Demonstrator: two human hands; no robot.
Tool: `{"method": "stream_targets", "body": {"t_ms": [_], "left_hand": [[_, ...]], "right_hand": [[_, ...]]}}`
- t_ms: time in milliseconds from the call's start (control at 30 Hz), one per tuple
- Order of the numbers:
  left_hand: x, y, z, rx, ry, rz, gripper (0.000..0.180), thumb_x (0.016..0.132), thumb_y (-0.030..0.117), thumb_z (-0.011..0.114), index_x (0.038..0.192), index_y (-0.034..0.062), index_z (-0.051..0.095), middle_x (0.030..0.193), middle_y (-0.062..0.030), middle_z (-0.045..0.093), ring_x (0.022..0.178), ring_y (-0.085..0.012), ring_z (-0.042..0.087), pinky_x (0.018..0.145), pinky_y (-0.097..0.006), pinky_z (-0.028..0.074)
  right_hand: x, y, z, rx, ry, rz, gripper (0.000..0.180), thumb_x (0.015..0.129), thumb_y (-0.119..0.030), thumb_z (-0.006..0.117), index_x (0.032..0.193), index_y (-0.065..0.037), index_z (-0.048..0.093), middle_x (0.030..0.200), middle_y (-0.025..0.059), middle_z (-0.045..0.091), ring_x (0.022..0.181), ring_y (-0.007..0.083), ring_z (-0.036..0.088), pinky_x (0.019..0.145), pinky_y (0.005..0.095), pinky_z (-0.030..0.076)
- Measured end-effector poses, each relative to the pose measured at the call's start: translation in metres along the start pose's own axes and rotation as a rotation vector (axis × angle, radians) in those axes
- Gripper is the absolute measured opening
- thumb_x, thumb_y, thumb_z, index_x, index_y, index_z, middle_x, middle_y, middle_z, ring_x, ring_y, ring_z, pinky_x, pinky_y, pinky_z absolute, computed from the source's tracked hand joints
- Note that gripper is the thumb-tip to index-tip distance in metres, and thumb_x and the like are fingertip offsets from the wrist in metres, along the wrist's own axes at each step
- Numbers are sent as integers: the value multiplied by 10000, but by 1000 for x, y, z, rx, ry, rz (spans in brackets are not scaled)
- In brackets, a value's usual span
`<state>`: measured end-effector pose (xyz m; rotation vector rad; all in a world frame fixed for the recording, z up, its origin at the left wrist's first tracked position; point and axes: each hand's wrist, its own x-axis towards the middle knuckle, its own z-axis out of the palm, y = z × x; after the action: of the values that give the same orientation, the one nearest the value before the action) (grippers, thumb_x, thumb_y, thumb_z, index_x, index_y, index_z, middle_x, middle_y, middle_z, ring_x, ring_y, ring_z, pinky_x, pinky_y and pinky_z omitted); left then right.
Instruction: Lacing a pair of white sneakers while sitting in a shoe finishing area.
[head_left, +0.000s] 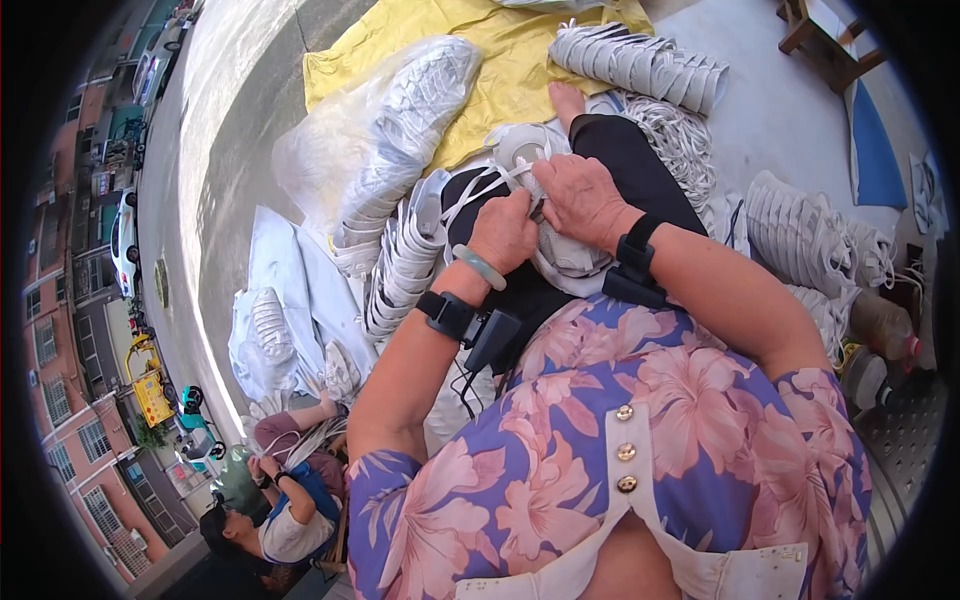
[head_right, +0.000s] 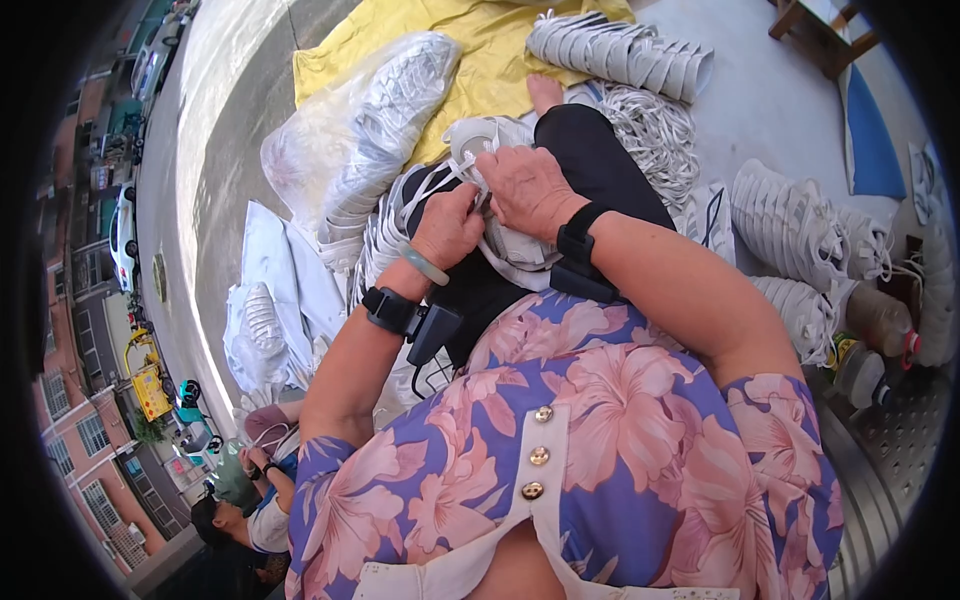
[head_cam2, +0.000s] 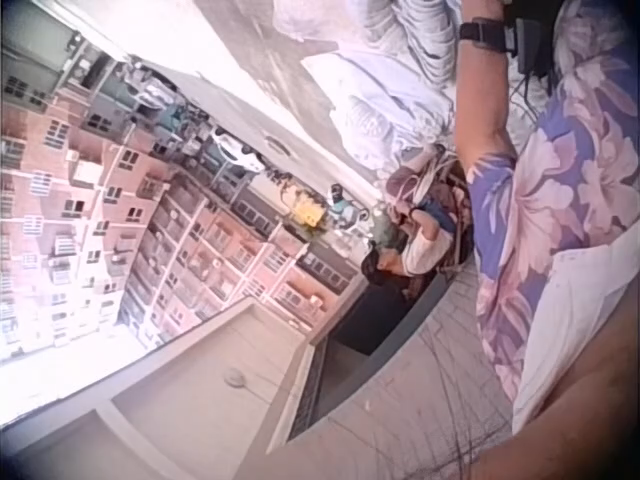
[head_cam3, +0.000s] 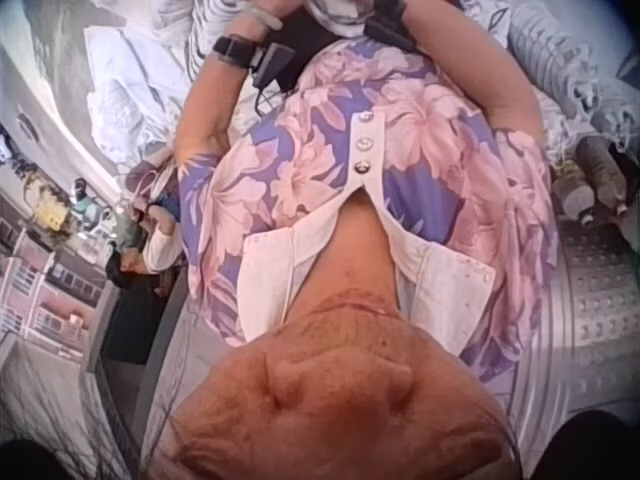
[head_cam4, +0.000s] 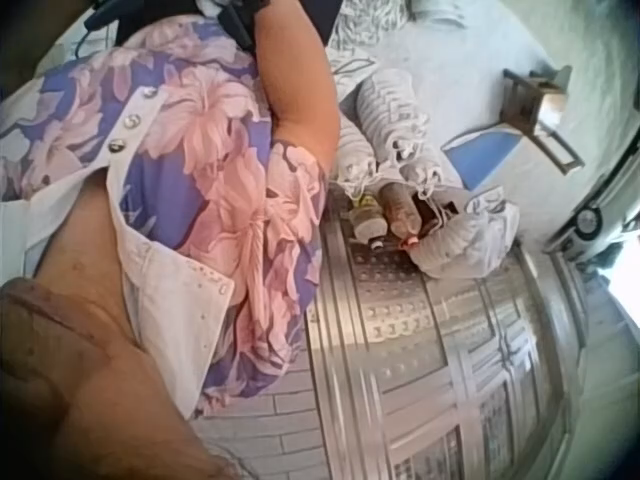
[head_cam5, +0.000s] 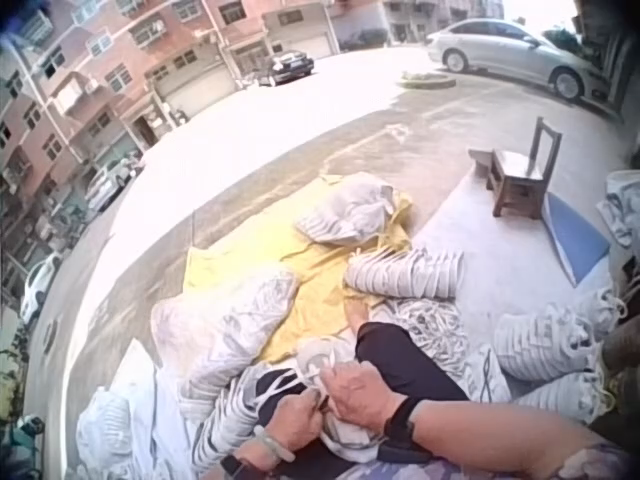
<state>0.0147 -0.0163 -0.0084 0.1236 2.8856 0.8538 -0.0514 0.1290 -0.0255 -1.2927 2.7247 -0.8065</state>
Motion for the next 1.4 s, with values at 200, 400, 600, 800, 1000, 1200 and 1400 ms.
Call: {"method": "stream_targets", "body": {"t_ms": [200, 400, 600, 800, 1000, 1200, 1400], "left_hand": [[0, -15, 1, -158, 46, 137, 158, 701, 15, 478, 842, -16, 542, 616, -182, 548, 578, -315, 562, 548, -373, 445], [-1, -24, -4, -626, -214, -177, 195, 750, 10, 464, 903, 27, 582, 677, 10, 544, 575, -57, 505, 468, -217, 413], [0, -30, -4, -773, -258, -210, 158, 792, 51, 485, 913, 52, 587, 733, 10, 575, 564, -58, 523, 486, -184, 434], [1, -34, -4, -882, -231, -256, 182, 751, 19, 496, 895, 44, 603, 664, 9, 561, 519, -63, 508, 460, -195, 429], [4, -37, -1, -895, -258, -303, 154, 751, 38, 535, 892, 25, 593, 662, -5, 569, 517, -71, 523, 466, -198, 441], [-1, -37, 5, -843, -170, -366, 104, 768, 103, 603, 838, 30, 580, 646, 2, 574, 512, -59, 520, 454, -186, 410], [-17, -10, 2, -80, 173, -316, 247, 675, 200, 658, 792, 18, 539, 626, -113, 562, 586, -291, 584, 554, -342, 486]], "right_hand": [[-1, 2, -11, 10, -14, -22, 273, 697, -167, 615, 914, -73, 476, 782, 109, 566, 754, 277, 592, 610, 358, 484], [3, 0, -8, -205, 36, -188, 318, 695, -210, 612, 961, -107, 470, 731, 46, 520, 648, 212, 567, 519, 316, 430], [9, -5, -5, -332, 1, -492, 85, 704, -181, 530, 769, -127, 538, 617, 8, 489, 543, 163, 535, 480, 326, 375], [20, -22, -7, -630, -213, -604, 97, 686, -172, 545, 615, -144, 605, 598, -11, 566, 560, 156, 558, 433, 384, 375], [23, -25, -12, -510, -335, -568, 111, 682, -171, 552, 610, -133, 628, 583, 7, 586, 586, 173, 597, 430, 392, 398], [-21, 9, -60, -90, -494, -587, 175, 671, -179, 546, 531, -74, 562, 519, 110, 544, 501, 276, 568, 455, 377, 425], [-87, 34, -157, -6, -617, -309, 231, 731, -180, 554, 562, -103, 417, 548, 50, 424, 532, 254, 489, 575, 363, 397]]}}
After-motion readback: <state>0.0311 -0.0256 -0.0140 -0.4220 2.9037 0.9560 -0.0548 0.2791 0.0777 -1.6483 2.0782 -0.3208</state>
